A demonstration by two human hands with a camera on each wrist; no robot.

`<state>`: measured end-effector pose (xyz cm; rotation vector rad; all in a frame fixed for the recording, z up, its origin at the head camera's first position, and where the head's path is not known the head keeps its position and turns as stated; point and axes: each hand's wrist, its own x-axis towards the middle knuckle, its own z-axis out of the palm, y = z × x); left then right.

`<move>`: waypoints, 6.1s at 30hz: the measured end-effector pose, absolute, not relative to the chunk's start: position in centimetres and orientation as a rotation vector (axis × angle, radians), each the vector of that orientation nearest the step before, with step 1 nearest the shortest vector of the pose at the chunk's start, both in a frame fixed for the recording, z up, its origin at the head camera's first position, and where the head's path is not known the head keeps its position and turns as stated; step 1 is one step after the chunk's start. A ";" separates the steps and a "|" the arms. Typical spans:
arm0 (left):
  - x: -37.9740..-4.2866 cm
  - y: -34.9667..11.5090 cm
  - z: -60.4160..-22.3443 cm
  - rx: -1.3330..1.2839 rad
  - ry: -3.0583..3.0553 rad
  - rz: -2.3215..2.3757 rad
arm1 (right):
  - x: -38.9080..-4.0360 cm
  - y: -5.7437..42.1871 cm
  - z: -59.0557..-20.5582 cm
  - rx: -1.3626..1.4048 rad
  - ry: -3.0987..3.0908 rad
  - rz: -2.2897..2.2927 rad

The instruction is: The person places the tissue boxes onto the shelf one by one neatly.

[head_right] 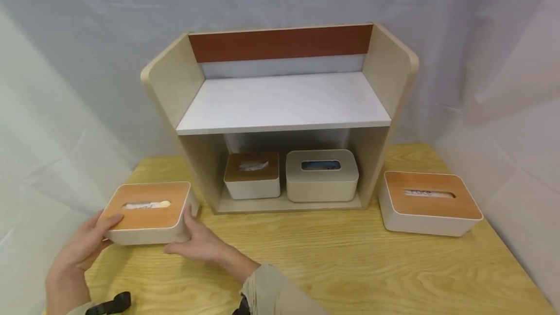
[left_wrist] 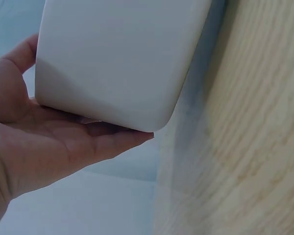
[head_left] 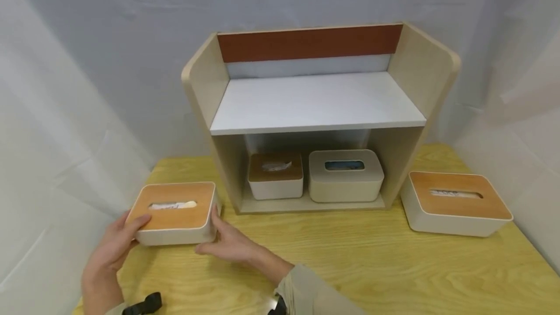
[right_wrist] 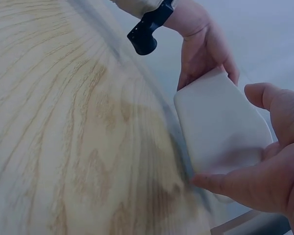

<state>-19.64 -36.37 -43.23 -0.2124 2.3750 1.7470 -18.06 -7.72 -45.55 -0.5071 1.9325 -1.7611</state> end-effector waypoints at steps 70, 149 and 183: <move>-10.9 -28.1 -31.9 0.540 2.918 1.501 | -11.5 0.6 -35.2 -0.819 2.471 -1.857; -20.1 -13.9 -23.3 0.934 2.850 1.704 | -20.1 14.7 -26.0 -0.809 2.683 -2.127; -24.0 -10.2 -25.3 0.763 3.040 1.776 | -23.3 15.1 -25.7 -0.698 2.882 -2.096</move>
